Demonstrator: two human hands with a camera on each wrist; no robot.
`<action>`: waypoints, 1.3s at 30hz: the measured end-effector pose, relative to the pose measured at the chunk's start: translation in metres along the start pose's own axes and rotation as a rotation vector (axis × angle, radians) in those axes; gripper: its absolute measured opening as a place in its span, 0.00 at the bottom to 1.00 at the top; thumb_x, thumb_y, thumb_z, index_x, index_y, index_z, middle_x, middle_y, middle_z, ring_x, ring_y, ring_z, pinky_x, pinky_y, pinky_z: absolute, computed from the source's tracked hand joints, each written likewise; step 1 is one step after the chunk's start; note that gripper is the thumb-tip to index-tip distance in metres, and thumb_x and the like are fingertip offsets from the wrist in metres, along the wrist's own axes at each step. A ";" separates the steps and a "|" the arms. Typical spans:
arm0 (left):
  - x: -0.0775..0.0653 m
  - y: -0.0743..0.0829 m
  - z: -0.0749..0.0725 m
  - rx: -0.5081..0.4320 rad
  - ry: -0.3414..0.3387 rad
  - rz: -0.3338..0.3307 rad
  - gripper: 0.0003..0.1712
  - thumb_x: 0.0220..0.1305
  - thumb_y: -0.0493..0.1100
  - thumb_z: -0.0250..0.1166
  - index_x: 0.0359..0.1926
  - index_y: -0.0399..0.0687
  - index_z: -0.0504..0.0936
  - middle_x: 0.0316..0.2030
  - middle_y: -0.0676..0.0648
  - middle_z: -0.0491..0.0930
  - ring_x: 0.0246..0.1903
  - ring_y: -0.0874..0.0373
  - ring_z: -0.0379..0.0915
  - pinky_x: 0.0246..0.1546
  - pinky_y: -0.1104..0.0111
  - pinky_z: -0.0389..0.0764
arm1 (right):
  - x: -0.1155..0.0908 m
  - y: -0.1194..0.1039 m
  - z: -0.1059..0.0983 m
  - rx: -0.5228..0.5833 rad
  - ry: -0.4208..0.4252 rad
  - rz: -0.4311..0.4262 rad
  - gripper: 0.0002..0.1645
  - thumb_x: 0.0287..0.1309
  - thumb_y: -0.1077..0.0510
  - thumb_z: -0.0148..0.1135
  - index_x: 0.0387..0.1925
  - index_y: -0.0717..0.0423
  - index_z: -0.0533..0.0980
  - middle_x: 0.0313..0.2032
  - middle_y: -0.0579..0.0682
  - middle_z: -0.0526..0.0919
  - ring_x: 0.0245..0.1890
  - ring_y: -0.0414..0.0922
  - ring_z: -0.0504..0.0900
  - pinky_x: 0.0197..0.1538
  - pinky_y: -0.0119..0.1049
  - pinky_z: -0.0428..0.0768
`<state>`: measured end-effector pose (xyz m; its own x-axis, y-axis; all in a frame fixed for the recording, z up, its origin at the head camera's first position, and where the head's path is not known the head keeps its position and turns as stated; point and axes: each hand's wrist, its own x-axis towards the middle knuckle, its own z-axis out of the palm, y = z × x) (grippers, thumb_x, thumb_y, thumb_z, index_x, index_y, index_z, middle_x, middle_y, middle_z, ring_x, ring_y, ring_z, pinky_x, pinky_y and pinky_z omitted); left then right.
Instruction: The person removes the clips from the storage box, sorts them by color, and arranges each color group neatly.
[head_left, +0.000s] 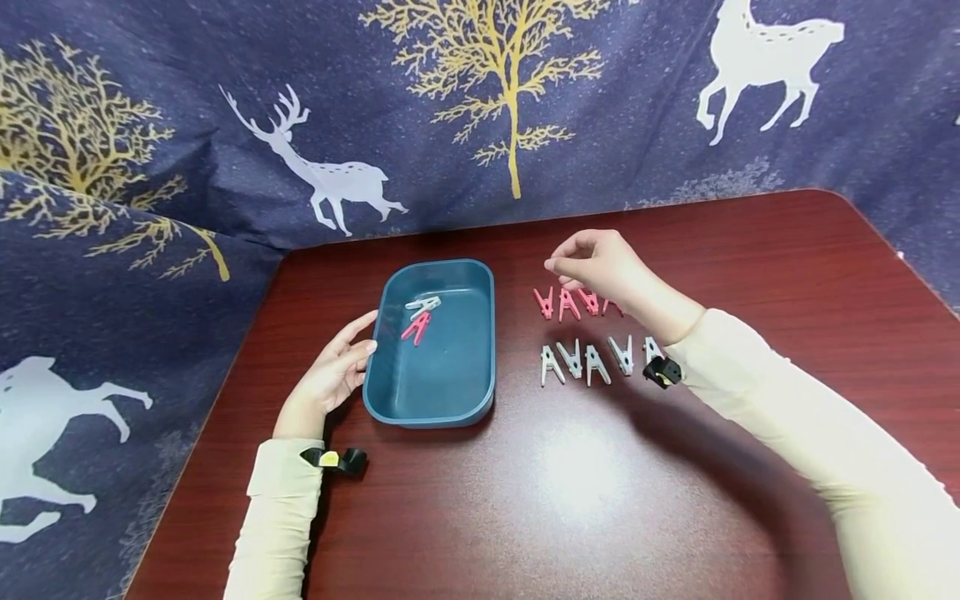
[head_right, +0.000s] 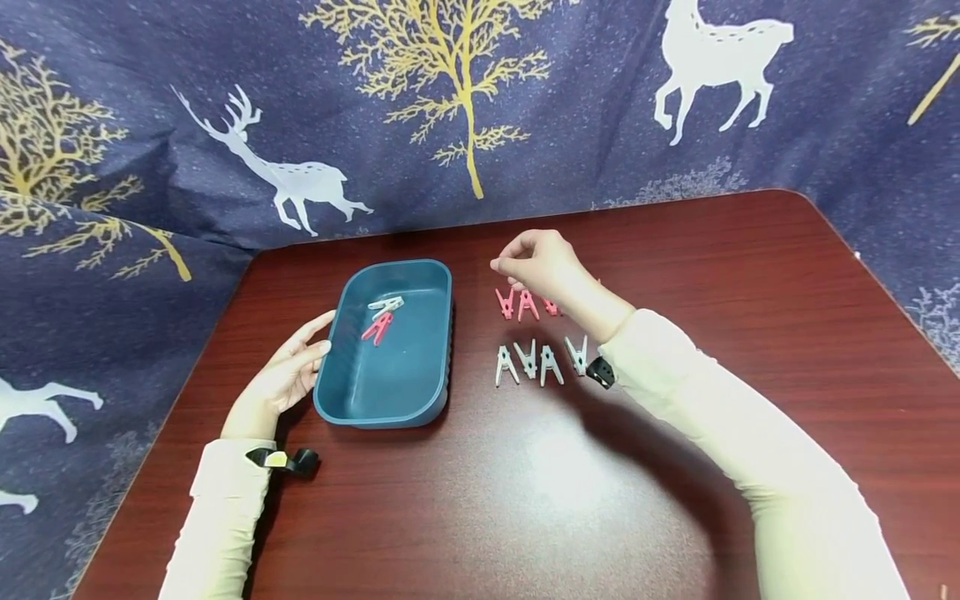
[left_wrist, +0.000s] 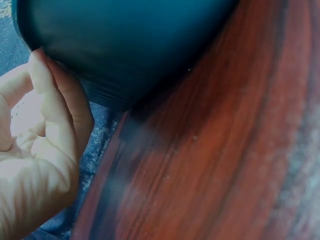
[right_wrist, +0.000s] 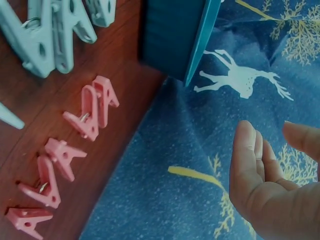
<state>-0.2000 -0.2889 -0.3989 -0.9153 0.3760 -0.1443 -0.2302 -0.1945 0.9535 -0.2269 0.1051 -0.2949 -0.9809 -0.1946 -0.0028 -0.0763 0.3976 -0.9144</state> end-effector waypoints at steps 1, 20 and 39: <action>0.001 -0.001 -0.001 -0.006 0.000 0.003 0.31 0.72 0.30 0.43 0.73 0.49 0.51 0.40 0.50 0.82 0.33 0.61 0.81 0.30 0.72 0.82 | 0.001 -0.001 0.002 0.000 0.002 0.003 0.14 0.59 0.60 0.61 0.41 0.70 0.77 0.28 0.50 0.81 0.22 0.33 0.81 0.32 0.27 0.82; 0.006 -0.007 -0.004 -0.021 -0.045 0.047 0.30 0.72 0.29 0.43 0.72 0.50 0.54 0.38 0.51 0.82 0.32 0.63 0.81 0.29 0.73 0.81 | 0.018 -0.026 0.031 -0.090 -0.054 0.021 0.14 0.55 0.56 0.64 0.39 0.62 0.78 0.26 0.48 0.81 0.26 0.42 0.81 0.31 0.29 0.79; 0.003 -0.006 -0.009 -0.002 -0.064 0.067 0.29 0.72 0.29 0.43 0.71 0.51 0.56 0.38 0.51 0.82 0.33 0.63 0.81 0.30 0.73 0.82 | 0.043 -0.034 0.094 -0.166 -0.109 0.014 0.14 0.55 0.54 0.66 0.40 0.57 0.78 0.34 0.53 0.83 0.29 0.48 0.83 0.32 0.33 0.79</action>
<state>-0.2038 -0.2945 -0.4075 -0.9058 0.4191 -0.0626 -0.1696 -0.2231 0.9599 -0.2498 -0.0017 -0.3018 -0.9576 -0.2804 -0.0666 -0.1006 0.5418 -0.8345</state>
